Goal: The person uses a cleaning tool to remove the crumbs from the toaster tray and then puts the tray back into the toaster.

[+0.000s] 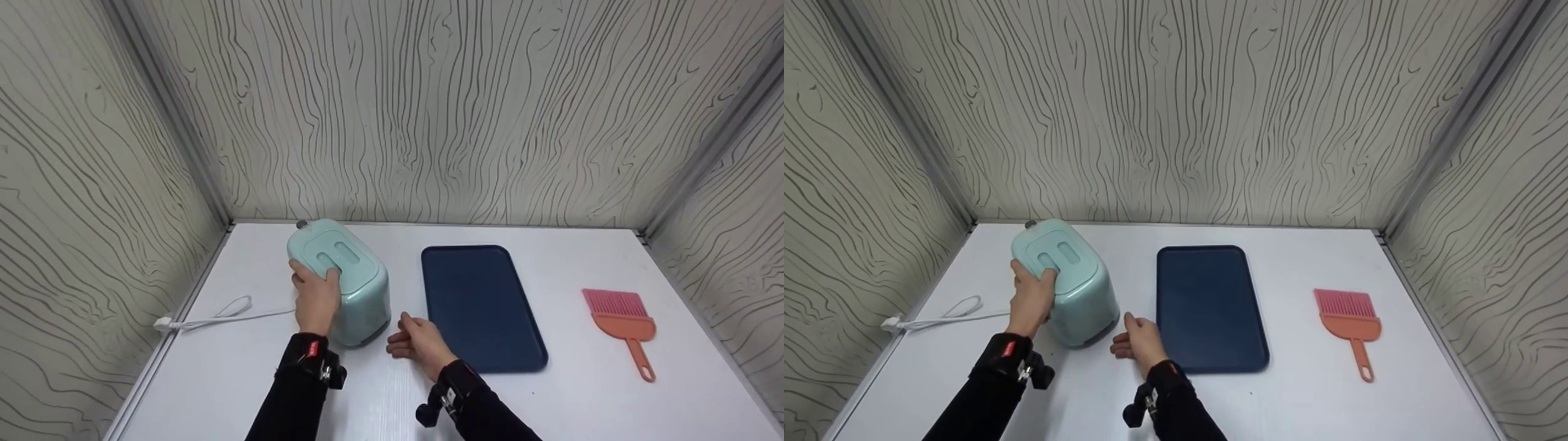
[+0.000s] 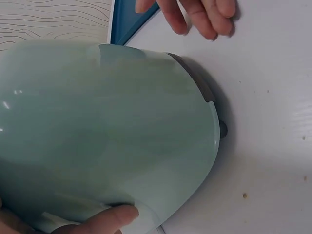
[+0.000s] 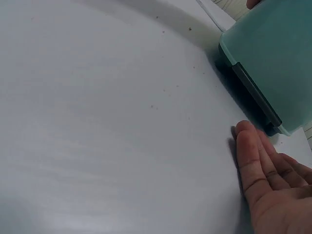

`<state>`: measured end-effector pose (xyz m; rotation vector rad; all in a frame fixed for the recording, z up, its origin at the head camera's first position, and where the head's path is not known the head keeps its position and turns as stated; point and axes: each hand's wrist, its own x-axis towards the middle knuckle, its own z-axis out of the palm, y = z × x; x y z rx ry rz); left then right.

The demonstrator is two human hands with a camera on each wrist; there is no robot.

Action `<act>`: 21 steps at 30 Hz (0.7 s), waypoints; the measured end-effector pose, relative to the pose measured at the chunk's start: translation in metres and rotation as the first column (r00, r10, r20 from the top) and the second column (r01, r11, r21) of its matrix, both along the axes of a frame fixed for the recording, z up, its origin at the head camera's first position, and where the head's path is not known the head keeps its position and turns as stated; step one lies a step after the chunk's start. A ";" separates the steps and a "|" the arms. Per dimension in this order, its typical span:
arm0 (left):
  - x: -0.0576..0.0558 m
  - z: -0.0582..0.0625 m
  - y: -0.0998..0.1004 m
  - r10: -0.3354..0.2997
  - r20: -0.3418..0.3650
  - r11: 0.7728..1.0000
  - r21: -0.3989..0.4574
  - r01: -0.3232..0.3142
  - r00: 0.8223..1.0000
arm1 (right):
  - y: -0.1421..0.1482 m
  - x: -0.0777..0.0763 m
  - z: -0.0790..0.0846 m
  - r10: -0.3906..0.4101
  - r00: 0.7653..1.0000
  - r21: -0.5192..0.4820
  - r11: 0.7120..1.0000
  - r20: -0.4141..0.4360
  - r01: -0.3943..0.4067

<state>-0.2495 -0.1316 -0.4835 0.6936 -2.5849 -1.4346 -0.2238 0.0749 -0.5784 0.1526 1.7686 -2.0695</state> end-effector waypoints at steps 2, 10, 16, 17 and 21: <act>0.000 -0.001 0.000 0.006 -0.007 1.000 -0.003 -0.006 1.000 | -0.005 -0.002 -0.001 -0.016 1.000 -0.029 0.999 0.016 0.016; 0.000 -0.001 0.003 0.005 -0.007 1.000 0.004 -0.005 1.000 | -0.019 -0.005 -0.003 -0.072 0.996 -0.096 0.992 0.052 0.077; -0.001 -0.001 0.003 0.002 0.001 1.000 -0.012 -0.002 1.000 | -0.026 -0.003 -0.004 -0.061 0.997 -0.131 0.989 0.036 0.066; -0.001 -0.002 0.003 0.002 0.003 1.000 -0.014 -0.002 1.000 | -0.027 -0.002 -0.004 -0.055 0.998 -0.142 0.988 0.038 0.060; -0.002 -0.002 0.000 0.005 0.016 1.000 -0.009 -0.005 1.000 | -0.033 -0.001 -0.004 -0.050 0.998 -0.176 0.983 0.047 0.057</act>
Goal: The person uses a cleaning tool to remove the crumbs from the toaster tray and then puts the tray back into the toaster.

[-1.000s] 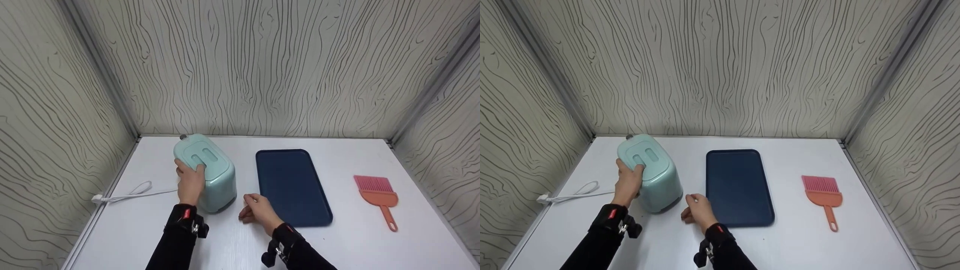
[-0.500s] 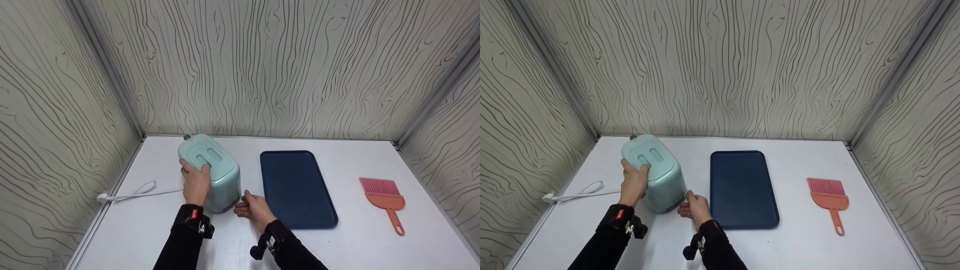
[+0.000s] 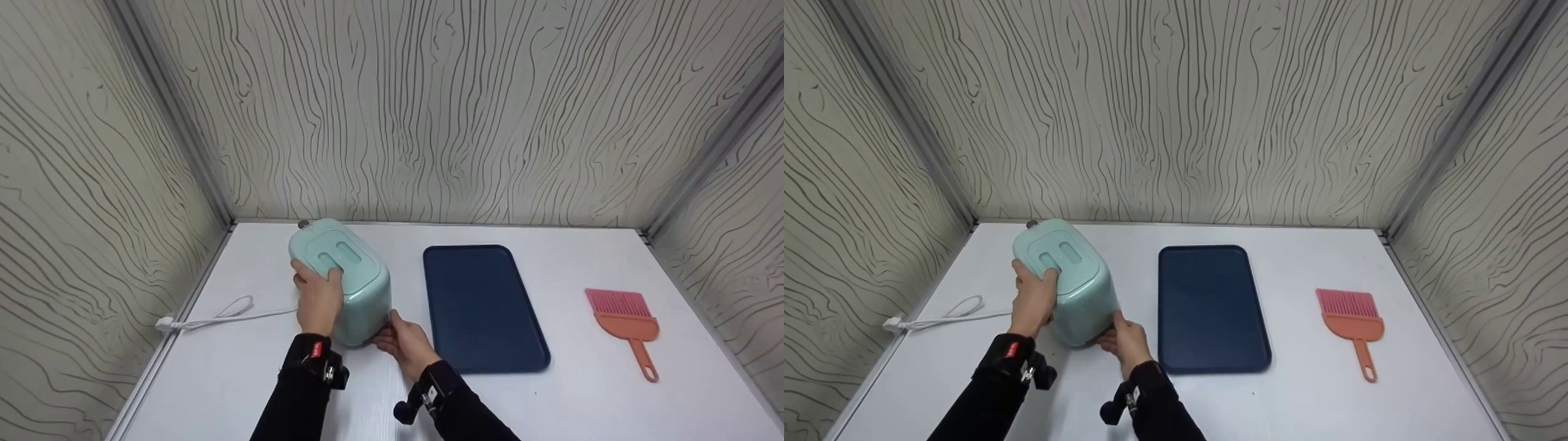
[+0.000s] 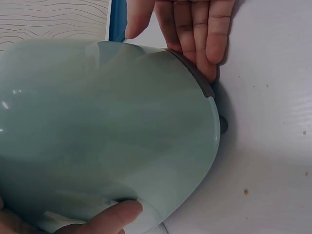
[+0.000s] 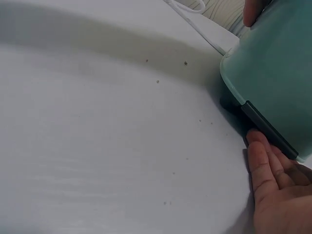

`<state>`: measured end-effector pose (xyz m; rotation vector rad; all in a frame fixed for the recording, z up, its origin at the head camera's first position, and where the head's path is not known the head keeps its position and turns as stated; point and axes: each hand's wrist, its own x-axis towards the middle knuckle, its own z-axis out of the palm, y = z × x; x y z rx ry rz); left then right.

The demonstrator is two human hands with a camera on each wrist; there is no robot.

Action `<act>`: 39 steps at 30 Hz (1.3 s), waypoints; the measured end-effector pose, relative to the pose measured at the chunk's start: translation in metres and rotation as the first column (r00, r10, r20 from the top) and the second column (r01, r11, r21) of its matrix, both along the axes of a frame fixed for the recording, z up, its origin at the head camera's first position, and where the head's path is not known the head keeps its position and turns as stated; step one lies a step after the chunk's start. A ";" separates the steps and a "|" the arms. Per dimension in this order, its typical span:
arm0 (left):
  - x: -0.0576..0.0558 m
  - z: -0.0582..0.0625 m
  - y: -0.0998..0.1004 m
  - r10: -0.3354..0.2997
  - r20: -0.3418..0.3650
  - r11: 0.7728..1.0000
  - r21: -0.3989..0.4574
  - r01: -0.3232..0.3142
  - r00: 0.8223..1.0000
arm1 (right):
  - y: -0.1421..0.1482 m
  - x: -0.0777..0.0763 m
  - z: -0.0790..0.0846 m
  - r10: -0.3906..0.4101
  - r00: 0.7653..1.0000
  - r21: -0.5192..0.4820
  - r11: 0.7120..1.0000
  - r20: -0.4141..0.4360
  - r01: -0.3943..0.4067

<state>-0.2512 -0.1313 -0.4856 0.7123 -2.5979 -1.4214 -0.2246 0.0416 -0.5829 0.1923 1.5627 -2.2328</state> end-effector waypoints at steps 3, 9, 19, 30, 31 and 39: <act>0.000 0.000 -0.002 0.010 0.008 1.000 0.004 -0.010 1.000 | -0.005 0.001 0.000 -0.011 1.000 0.002 1.000 0.001 0.011; 0.000 -0.001 -0.003 0.015 0.005 1.000 -0.007 -0.015 1.000 | -0.008 0.004 -0.003 -0.022 1.000 0.001 1.000 0.002 0.022; 0.000 0.002 -0.002 0.005 0.021 1.000 0.008 -0.005 1.000 | -0.007 0.002 -0.006 -0.032 0.999 -0.028 0.999 0.028 0.033; 0.001 0.003 0.000 -0.006 -0.006 1.000 0.000 0.006 1.000 | -0.002 0.001 -0.006 -0.025 0.999 -0.049 0.998 0.035 0.027; 0.001 0.003 0.001 -0.003 -0.006 1.000 0.000 0.003 1.000 | -0.002 0.001 -0.006 -0.026 0.999 -0.053 0.998 0.038 0.028; 0.003 0.000 0.001 0.001 -0.015 1.000 0.005 0.000 1.000 | -0.003 0.005 -0.007 -0.058 0.992 -0.153 0.985 0.115 0.076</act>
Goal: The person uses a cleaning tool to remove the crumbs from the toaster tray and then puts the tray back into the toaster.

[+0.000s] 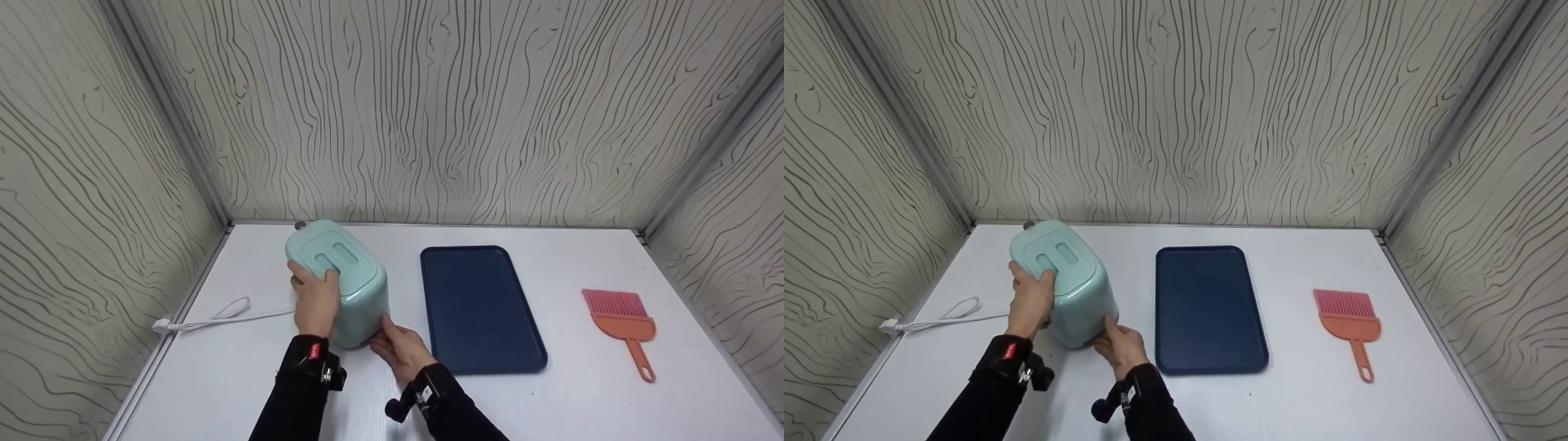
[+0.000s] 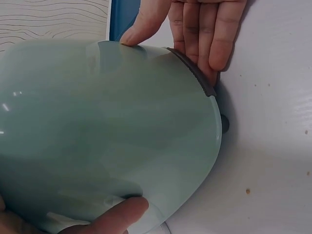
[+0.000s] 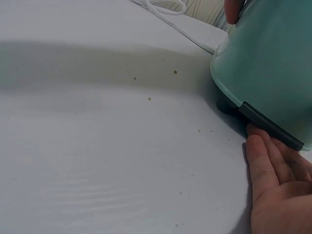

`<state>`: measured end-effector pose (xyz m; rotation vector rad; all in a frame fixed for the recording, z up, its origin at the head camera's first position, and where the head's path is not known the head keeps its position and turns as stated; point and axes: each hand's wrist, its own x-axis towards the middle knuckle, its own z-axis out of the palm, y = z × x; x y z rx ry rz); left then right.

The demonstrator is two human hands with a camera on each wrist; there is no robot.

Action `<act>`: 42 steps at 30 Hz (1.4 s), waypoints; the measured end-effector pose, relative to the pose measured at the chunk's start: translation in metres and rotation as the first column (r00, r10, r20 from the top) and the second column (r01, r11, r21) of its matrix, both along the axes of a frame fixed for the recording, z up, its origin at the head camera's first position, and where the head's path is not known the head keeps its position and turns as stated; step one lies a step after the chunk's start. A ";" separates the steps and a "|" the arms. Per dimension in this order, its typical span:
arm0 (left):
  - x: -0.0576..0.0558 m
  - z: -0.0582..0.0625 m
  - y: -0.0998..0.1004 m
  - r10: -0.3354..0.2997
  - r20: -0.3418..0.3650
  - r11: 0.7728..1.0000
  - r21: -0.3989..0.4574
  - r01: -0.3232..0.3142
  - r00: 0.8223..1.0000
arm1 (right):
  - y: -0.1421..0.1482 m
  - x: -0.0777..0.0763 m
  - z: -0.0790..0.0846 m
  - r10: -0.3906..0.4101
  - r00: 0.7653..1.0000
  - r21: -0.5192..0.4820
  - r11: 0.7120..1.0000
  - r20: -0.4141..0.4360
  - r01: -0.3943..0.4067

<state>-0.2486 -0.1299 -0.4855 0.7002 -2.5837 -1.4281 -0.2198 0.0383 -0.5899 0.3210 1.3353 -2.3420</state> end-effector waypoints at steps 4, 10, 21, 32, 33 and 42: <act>0.000 0.001 -0.001 -0.001 0.014 1.000 0.007 0.001 1.000 | -0.001 0.000 -0.003 -0.010 1.000 -0.046 0.999 0.027 0.011; 0.000 0.001 0.000 0.001 0.016 1.000 0.012 -0.001 1.000 | -0.002 -0.001 -0.007 -0.015 0.999 -0.087 0.996 0.047 0.019; 0.000 0.000 0.000 -0.001 0.000 1.000 0.006 0.001 1.000 | -0.003 0.000 -0.007 -0.005 0.999 -0.079 0.997 0.034 0.007; -0.001 -0.001 -0.001 -0.005 0.002 1.000 0.004 0.005 1.000 | -0.003 0.001 -0.005 -0.006 0.999 -0.049 0.999 0.033 0.007; -0.001 -0.001 -0.001 -0.006 0.003 1.000 0.006 0.006 1.000 | -0.003 0.002 -0.004 -0.013 0.999 -0.041 0.999 0.036 0.014; -0.001 0.001 -0.004 -0.013 0.024 1.000 0.017 0.012 1.000 | -0.006 0.004 -0.003 -0.080 0.995 0.031 0.996 0.057 0.078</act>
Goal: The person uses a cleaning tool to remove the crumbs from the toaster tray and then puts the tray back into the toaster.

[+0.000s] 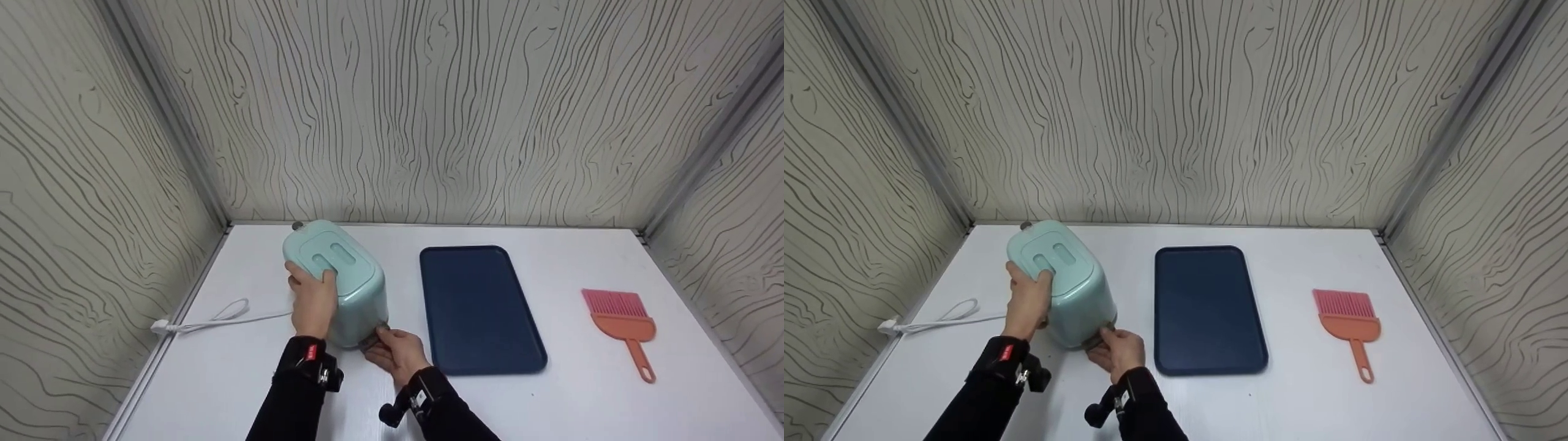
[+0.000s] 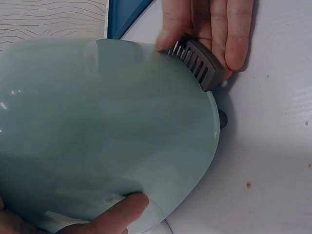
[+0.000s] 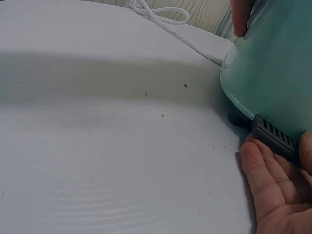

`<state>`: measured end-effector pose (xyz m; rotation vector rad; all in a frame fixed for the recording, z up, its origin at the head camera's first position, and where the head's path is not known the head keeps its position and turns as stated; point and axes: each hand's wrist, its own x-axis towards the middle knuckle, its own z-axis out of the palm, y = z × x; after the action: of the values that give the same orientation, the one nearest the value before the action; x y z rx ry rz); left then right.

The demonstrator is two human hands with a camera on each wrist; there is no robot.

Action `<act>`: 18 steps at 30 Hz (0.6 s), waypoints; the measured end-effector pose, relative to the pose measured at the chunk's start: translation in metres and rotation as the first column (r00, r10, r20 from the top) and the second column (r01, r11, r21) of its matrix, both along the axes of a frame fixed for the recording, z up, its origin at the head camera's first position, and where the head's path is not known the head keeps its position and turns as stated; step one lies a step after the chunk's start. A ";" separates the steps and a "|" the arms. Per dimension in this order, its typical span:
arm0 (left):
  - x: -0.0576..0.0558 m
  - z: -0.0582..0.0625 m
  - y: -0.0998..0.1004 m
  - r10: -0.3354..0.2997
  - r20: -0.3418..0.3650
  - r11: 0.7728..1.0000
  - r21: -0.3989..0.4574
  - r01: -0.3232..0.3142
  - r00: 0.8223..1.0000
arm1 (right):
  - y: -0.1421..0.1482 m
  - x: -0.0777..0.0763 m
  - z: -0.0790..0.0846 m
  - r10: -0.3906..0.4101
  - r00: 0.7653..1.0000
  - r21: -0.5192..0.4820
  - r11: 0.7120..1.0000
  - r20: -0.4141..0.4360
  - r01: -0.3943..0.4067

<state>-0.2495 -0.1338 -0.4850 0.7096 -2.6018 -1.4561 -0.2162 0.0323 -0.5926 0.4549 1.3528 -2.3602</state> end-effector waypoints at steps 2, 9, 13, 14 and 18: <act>0.000 0.000 0.000 -0.003 -0.002 1.000 -0.001 0.003 1.000 | 0.000 0.000 0.000 -0.003 1.000 0.013 1.000 0.001 0.003; -0.001 0.000 0.002 0.004 -0.015 1.000 -0.011 -0.005 1.000 | 0.000 0.000 0.002 -0.001 1.000 0.040 0.999 0.009 0.000; 0.000 0.000 0.002 0.009 -0.019 1.000 -0.012 -0.009 1.000 | 0.000 0.000 0.002 -0.001 1.000 0.042 0.999 0.006 0.001; 0.000 0.000 0.002 0.012 -0.019 1.000 -0.014 -0.013 1.000 | 0.000 0.000 0.002 -0.001 1.000 0.043 0.999 0.007 0.001; -0.001 -0.001 0.002 0.021 -0.018 1.000 -0.018 -0.021 1.000 | 0.001 0.000 0.003 0.006 1.000 0.046 0.999 0.008 -0.006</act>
<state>-0.2504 -0.1315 -0.4864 0.7159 -2.5828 -1.4241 -0.2163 0.0329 -0.5896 0.4717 1.4059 -2.3242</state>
